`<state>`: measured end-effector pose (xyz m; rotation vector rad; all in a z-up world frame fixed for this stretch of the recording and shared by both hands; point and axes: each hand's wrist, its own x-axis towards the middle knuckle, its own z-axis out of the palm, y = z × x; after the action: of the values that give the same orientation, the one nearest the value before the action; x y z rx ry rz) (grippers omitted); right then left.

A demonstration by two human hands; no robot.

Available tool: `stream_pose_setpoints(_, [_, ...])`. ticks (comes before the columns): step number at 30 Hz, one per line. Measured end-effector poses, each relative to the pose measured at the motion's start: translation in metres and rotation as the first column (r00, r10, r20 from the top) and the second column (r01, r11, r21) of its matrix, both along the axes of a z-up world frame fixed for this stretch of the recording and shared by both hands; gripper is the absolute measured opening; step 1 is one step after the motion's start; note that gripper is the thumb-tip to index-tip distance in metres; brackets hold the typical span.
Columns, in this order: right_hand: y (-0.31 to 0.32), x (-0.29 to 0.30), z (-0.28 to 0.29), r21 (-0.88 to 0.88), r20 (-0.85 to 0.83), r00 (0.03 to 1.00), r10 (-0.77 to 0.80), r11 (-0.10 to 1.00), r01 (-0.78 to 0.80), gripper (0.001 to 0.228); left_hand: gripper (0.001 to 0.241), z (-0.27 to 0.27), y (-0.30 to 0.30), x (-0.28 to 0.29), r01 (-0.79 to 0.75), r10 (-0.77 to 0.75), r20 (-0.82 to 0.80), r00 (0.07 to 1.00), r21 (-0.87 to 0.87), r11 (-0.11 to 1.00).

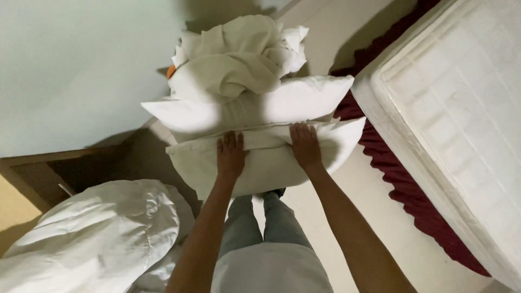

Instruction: The person arranges pillows on a mattress, placing them at the head of the bed and stacking them on a nearby chair. They then spread a white sheet over the mattress, smoothing it out and tucking the edges under the mattress.

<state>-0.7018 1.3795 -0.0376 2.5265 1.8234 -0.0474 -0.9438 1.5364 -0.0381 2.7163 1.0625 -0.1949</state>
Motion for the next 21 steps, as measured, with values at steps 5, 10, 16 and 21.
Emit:
stream_pose_setpoints(5, [-0.007, -0.011, 0.035, 0.081, -0.174, 0.985, -0.01, 0.996, 0.024, 0.065, 0.07, 0.031, -0.012, -0.011, 0.066, -0.066, 0.02, 0.998, 0.0, 0.998])
stream_pose_setpoints(10, [-0.013, -0.022, 0.046, 0.089, -0.299, 0.954, 0.001, 0.996, 0.027, 0.066, 0.07, 0.055, -0.034, -0.004, 0.133, -0.133, 0.048, 0.99, -0.006, 0.991])
stream_pose_setpoints(16, [-0.027, -0.025, 0.062, 0.142, -0.319, 0.948, -0.011, 0.988, 0.059, 0.068, 0.075, 0.076, -0.044, -0.002, 0.101, -0.098, 0.089, 0.991, -0.031, 0.994])
stream_pose_setpoints(21, [-0.03, -0.021, 0.076, 0.077, -0.31, 0.951, -0.017, 0.996, 0.043, 0.072, 0.081, 0.09, -0.042, 0.0, 0.089, -0.083, 0.115, 0.99, -0.048, 0.995])
